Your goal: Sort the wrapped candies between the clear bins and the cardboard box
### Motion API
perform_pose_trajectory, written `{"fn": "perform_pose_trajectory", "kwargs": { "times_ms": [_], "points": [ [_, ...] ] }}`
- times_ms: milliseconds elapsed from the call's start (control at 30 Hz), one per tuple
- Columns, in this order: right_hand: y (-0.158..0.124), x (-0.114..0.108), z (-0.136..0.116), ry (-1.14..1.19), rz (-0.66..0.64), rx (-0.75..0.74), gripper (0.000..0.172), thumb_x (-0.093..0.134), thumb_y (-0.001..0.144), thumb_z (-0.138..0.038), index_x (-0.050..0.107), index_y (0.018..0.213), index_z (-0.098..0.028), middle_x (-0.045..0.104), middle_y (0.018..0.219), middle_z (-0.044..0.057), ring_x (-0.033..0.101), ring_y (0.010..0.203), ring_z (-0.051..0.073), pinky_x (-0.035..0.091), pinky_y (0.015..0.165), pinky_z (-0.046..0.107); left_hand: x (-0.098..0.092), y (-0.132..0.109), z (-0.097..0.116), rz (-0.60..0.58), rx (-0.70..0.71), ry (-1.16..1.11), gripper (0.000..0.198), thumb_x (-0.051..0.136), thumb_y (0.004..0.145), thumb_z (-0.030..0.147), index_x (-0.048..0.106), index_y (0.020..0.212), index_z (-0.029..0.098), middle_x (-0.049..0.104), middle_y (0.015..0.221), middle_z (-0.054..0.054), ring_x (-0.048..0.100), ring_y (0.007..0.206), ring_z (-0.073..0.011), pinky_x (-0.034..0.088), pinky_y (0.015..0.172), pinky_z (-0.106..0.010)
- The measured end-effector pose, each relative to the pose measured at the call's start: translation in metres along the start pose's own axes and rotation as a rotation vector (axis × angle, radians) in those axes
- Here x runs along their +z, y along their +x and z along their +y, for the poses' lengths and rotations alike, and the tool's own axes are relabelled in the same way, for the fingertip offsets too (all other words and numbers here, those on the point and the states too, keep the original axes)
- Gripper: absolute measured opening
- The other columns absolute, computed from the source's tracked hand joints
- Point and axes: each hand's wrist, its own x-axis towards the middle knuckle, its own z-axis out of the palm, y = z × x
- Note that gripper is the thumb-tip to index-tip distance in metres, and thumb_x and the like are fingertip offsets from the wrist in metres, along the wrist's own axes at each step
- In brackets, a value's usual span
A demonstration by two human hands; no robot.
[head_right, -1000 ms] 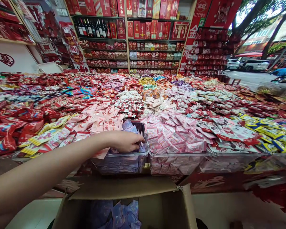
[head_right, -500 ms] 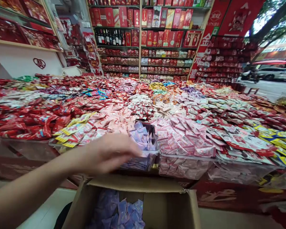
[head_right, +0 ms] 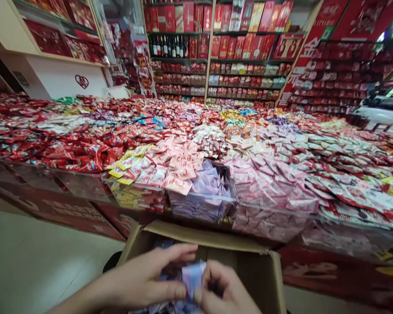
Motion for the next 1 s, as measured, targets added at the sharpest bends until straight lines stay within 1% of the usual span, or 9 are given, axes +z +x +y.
{"fn": "perform_pose_trajectory", "kwargs": {
  "times_ms": [67, 167, 233, 300, 367, 567, 667, 800, 1000],
  "points": [
    [0.005, -0.007, -0.023, 0.206, 0.110, -0.149, 0.028, 0.059, 0.068, -0.038, 0.044, 0.059, -0.017, 0.046, 0.060, -0.002, 0.044, 0.059, 0.009, 0.041, 0.057, 0.022, -0.001, 0.012, 0.015, 0.043, 0.096, -0.089, 0.051, 0.052, 0.075, 0.044, 0.047, 0.120, 0.022, 0.058, 0.110, -0.005, 0.053, 0.096, -0.0189, 0.040, 0.083, -0.028],
    [0.014, -0.014, -0.044, 0.401, 0.248, -0.227, 0.028, 0.062, 0.067, -0.036, 0.044, 0.063, -0.017, 0.045, 0.059, -0.004, 0.042, 0.055, 0.007, 0.039, 0.051, 0.018, -0.004, 0.027, 0.026, 0.134, 0.175, -0.321, 0.034, 0.048, 0.079, 0.039, 0.060, 0.098, 0.013, 0.062, 0.092, -0.006, 0.055, 0.085, -0.0172, 0.042, 0.075, -0.026],
    [0.017, -0.014, -0.047, 0.500, 0.313, -0.256, 0.025, 0.064, 0.067, -0.034, 0.046, 0.075, -0.019, 0.051, 0.060, -0.004, 0.046, 0.055, 0.007, 0.040, 0.051, 0.018, -0.004, 0.034, 0.025, 0.195, 0.187, -0.496, 0.030, 0.051, 0.078, 0.036, 0.060, 0.093, 0.011, 0.062, 0.088, -0.005, 0.055, 0.084, -0.0162, 0.041, 0.076, -0.026],
    [0.019, -0.011, -0.044, 0.542, 0.349, -0.266, 0.036, 0.065, 0.066, -0.032, 0.045, 0.093, -0.021, 0.056, 0.063, -0.003, 0.050, 0.056, 0.009, 0.042, 0.053, 0.020, -0.001, 0.038, 0.022, 0.240, 0.166, -0.646, 0.031, 0.055, 0.075, 0.036, 0.061, 0.091, 0.010, 0.063, 0.084, -0.005, 0.055, 0.080, -0.0150, 0.042, 0.075, -0.025],
    [0.021, -0.010, -0.039, 0.500, 0.366, -0.269, 0.045, 0.066, 0.066, -0.032, 0.044, 0.104, -0.020, 0.059, 0.064, -0.002, 0.053, 0.057, 0.010, 0.043, 0.054, 0.022, 0.004, 0.042, 0.018, 0.280, 0.143, -0.766, 0.032, 0.059, 0.072, 0.036, 0.061, 0.090, 0.010, 0.063, 0.081, -0.005, 0.056, 0.074, -0.0133, 0.042, 0.071, -0.025],
    [0.023, -0.009, -0.028, 0.380, 0.431, -0.303, 0.027, 0.061, 0.070, -0.032, 0.053, 0.092, -0.016, 0.058, 0.062, -0.001, 0.051, 0.055, 0.008, 0.042, 0.052, 0.020, 0.011, 0.050, 0.017, 0.338, 0.155, -0.926, 0.032, 0.065, 0.068, 0.030, 0.058, 0.095, 0.013, 0.064, 0.084, -0.005, 0.057, 0.072, -0.0108, 0.044, 0.067, -0.022],
    [0.023, -0.006, -0.024, 0.299, 0.444, -0.344, 0.021, 0.061, 0.071, -0.029, 0.055, 0.087, -0.017, 0.057, 0.064, -0.001, 0.051, 0.057, 0.008, 0.042, 0.053, 0.019, 0.012, 0.051, 0.018, 0.383, 0.168, -0.930, 0.028, 0.065, 0.068, 0.027, 0.058, 0.091, 0.013, 0.065, 0.085, -0.006, 0.060, 0.076, -0.0126, 0.045, 0.067, -0.021],
    [0.021, -0.004, -0.022, 0.165, 0.481, -0.386, 0.015, 0.058, 0.074, -0.028, 0.056, 0.087, -0.019, 0.059, 0.069, 0.000, 0.054, 0.061, 0.009, 0.044, 0.055, 0.019, 0.015, 0.053, 0.017, 0.421, 0.184, -1.072, 0.024, 0.065, 0.069, 0.023, 0.055, 0.088, 0.014, 0.067, 0.085, -0.006, 0.062, 0.080, -0.0154, 0.047, 0.072, -0.026],
    [0.018, -0.011, -0.033, -0.155, 0.710, -0.592, 0.012, 0.056, 0.074, -0.017, 0.059, 0.085, -0.020, 0.062, 0.073, 0.001, 0.057, 0.064, 0.011, 0.045, 0.057, 0.018, 0.014, 0.053, 0.022, 0.449, 0.304, -1.150, 0.026, 0.065, 0.068, 0.015, 0.054, 0.091, 0.018, 0.067, 0.090, -0.004, 0.062, 0.086, -0.0153, 0.046, 0.080, -0.027]
  ]
}}
